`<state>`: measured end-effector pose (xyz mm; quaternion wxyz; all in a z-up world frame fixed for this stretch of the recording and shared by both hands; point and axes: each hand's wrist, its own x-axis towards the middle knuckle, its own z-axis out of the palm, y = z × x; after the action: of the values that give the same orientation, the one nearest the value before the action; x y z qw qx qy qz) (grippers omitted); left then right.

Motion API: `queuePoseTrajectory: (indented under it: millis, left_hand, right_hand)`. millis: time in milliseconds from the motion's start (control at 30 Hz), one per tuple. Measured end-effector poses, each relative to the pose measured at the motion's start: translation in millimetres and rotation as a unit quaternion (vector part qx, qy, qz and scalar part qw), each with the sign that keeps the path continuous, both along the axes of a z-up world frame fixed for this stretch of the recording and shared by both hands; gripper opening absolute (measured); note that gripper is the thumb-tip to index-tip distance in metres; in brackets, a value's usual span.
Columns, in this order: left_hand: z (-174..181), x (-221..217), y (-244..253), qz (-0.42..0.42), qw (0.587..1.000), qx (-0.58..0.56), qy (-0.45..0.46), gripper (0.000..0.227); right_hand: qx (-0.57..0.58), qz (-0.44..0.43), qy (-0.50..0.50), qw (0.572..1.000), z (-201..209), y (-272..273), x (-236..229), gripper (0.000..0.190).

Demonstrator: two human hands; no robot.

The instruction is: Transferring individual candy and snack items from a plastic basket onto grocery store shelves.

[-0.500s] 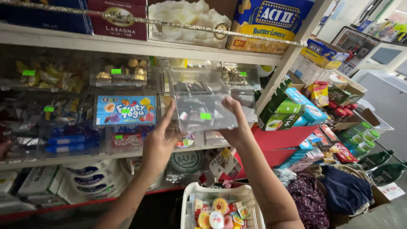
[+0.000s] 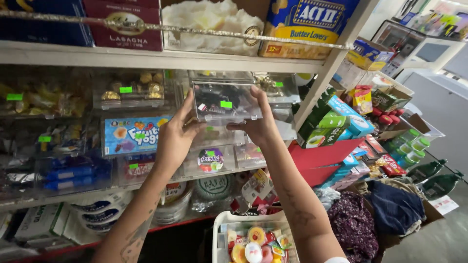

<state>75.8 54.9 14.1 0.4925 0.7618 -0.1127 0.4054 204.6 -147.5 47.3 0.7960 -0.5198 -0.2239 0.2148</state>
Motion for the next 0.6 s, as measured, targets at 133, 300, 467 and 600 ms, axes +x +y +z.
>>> queuePoseTrajectory:
  millis: [133, 300, 467, 600]
  left_hand:
    - [-3.9, 12.8, 7.5, -0.020, 1.000, -0.010, 0.017, 0.086]
    - [-40.8, 74.7, 28.8, -0.011, 0.999, -0.014, -0.046, 0.081]
    - [-38.7, 85.6, 35.2, 0.150, 0.986, 0.057, 0.036, 0.073]
    - [-34.9, 79.4, 29.3, 0.202, 0.973, 0.069, 0.082, 0.077]
  right_hand:
    - [0.044, -0.006, 0.020, 0.999, -14.7, 6.1, 21.8, 0.069]
    - [0.062, 0.009, -0.064, 0.996, -20.3, 30.7, 54.4, 0.062]
    - [-0.035, -0.066, -0.043, 0.996, -15.7, 39.7, 73.4, 0.060]
    - [-0.053, -0.109, -0.166, 0.979, -42.8, 44.5, 119.5, 0.072]
